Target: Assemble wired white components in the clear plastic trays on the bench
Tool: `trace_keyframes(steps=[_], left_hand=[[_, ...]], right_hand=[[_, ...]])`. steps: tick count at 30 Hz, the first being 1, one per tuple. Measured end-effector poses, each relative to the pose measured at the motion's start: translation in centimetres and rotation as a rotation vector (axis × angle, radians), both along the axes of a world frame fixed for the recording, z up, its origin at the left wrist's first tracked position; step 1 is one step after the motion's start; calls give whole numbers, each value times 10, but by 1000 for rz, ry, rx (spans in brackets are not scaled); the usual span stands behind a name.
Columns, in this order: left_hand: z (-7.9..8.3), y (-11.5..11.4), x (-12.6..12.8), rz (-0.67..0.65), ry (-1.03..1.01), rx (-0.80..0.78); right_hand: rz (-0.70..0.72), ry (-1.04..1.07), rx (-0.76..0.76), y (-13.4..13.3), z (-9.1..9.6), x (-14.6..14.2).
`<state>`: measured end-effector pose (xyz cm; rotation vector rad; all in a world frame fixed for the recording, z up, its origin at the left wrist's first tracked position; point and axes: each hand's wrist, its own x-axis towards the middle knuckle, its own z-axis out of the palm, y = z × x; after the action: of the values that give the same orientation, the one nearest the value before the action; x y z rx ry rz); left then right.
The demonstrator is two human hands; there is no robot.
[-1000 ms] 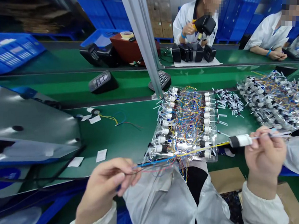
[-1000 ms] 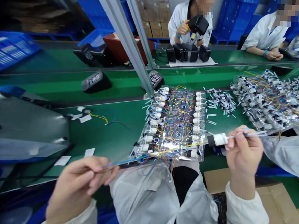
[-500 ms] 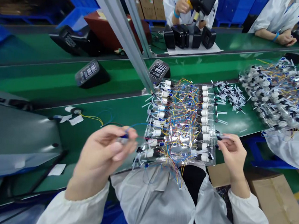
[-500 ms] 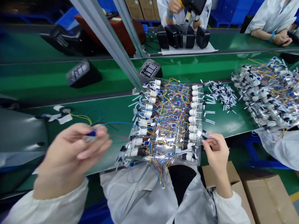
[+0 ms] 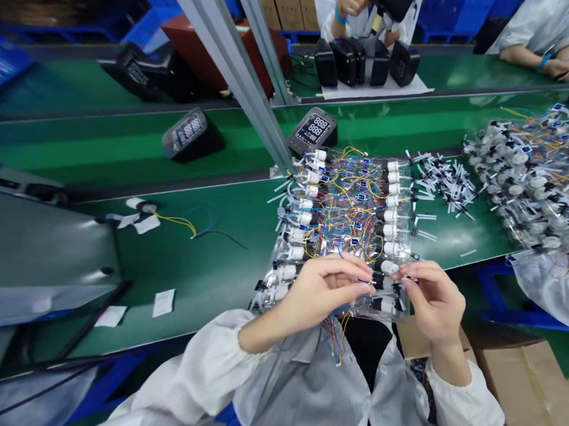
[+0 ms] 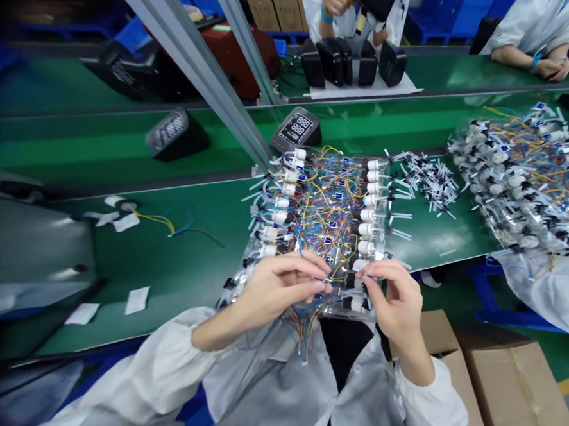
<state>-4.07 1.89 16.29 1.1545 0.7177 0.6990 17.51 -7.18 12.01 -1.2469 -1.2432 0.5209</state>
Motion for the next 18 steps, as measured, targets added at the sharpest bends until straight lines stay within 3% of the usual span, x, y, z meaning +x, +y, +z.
trace_keyframes(steps=[6,12,15,18], left_hand=[[-21,2,11,81,18,70],[-30,-1,14,71,-4,61],[-31,-1,14,84,35,211],[-33,-1,12,120,104,511]], right_hand=[[174,-59,-10,14,7,-12],[130,64,-42,17,2,-22],[109,121,-32,16,-2,-25],[110,149,-25,15,-6,-25]])
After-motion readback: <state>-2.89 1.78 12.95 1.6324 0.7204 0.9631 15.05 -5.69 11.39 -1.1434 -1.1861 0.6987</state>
